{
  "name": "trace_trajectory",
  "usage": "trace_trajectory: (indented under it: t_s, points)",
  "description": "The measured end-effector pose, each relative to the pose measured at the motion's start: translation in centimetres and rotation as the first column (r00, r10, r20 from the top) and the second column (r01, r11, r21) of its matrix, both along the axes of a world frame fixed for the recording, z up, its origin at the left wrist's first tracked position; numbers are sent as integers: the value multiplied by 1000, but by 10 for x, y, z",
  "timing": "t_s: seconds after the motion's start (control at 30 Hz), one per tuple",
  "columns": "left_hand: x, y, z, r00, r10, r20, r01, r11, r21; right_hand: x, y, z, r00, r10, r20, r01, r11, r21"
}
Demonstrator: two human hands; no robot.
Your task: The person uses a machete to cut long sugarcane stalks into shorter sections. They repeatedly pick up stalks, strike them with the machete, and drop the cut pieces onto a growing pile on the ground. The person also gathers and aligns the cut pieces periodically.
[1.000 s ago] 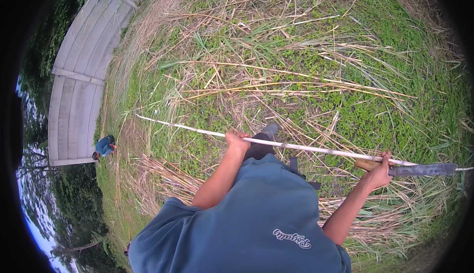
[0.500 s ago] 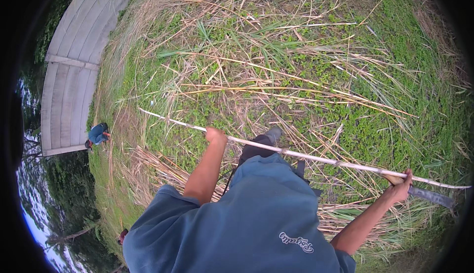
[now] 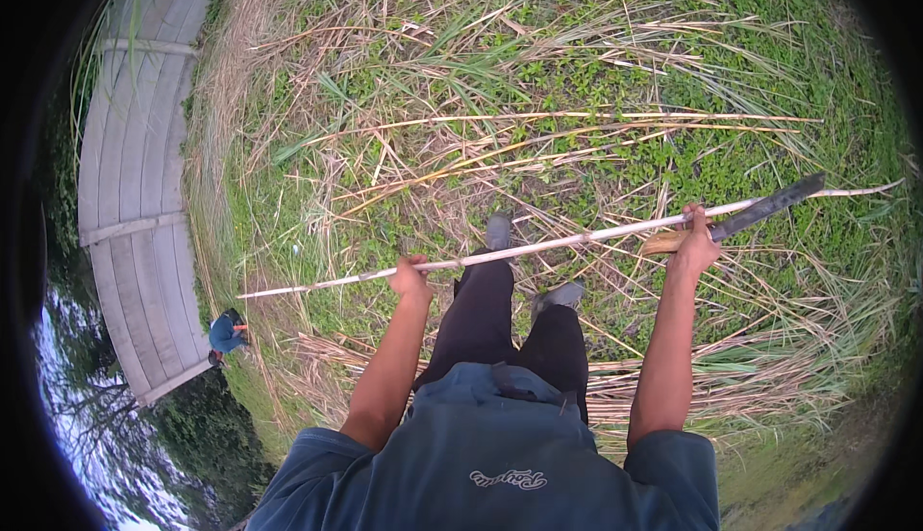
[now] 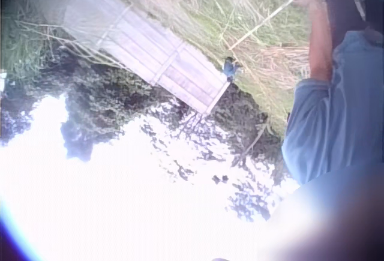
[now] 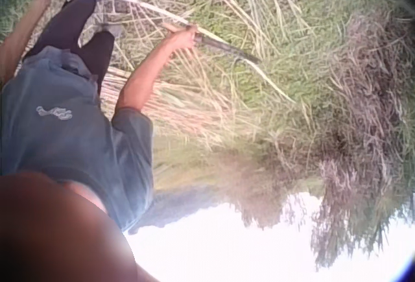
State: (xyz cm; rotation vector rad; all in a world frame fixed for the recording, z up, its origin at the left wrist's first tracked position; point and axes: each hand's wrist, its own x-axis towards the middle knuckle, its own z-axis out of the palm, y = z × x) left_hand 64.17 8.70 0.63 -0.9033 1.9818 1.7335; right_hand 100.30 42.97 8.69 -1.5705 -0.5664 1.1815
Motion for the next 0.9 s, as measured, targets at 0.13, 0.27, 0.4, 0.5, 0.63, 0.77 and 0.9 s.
trace_trajectory:
  t_s: [0.13,0.27,0.4,0.5,0.63,0.77,0.9]
  points:
    - [-85,1,-25,985,119,-129,-154,937,-313,-13,28,-89,996,27,89,-21,998,-65]
    - [-173,21,-128,996,-40,-79,-14,807,-590,-42,66,-209,992,96,88,-90,994,-65]
    - [-258,55,-263,849,-492,193,433,438,-788,-106,116,-335,987,61,147,-44,992,-121]
    - [-312,119,-337,730,-571,374,519,109,-848,-138,148,-435,978,81,190,-61,992,-108]
    - [-390,163,-448,55,-729,682,613,-514,-599,-176,168,-533,965,31,262,18,983,-185]
    - [-444,196,-512,-494,-673,550,268,-720,-641,-211,119,-576,924,114,364,-41,978,-204]
    - [-487,257,-558,-594,-737,324,266,-559,-785,-222,28,-576,869,177,463,-65,966,-248]
